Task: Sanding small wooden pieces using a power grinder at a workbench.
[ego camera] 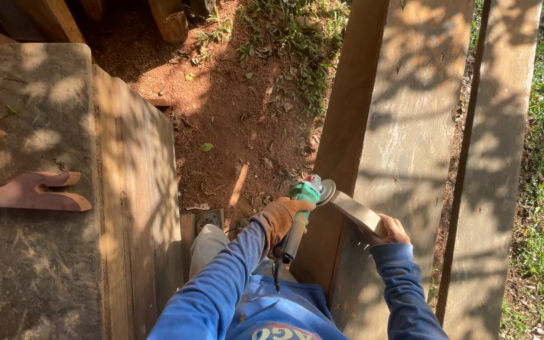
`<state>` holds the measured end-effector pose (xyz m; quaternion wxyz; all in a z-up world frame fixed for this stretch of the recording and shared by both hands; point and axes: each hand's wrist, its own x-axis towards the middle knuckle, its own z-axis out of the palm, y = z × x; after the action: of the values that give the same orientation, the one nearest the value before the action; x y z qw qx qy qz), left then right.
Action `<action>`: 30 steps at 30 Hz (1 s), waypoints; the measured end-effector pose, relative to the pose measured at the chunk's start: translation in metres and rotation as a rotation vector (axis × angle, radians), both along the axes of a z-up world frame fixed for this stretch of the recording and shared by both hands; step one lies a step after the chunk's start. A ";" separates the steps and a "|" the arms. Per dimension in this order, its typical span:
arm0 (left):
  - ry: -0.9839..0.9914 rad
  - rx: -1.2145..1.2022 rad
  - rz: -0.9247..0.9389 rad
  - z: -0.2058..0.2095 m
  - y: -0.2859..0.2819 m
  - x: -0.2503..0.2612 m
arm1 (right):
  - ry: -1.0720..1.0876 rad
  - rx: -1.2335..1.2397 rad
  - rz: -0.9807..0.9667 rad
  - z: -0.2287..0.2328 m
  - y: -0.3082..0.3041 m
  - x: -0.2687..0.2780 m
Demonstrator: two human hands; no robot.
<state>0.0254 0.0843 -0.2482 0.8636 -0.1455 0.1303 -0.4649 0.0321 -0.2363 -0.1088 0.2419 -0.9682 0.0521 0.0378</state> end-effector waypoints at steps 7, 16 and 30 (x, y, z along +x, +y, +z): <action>-0.194 0.395 -0.173 0.037 0.001 0.020 | -0.048 0.002 0.018 -0.003 -0.001 0.001; -0.368 -0.609 -0.311 0.007 0.005 0.033 | -0.052 -0.010 0.047 -0.001 -0.003 -0.004; -0.258 0.292 -0.334 -0.060 -0.003 0.029 | -0.098 -0.012 0.039 -0.003 -0.001 -0.004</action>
<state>0.0548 0.0811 -0.3087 0.7960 0.0647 0.1070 -0.5922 0.0279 -0.2369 -0.1116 0.2376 -0.9711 0.0214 -0.0050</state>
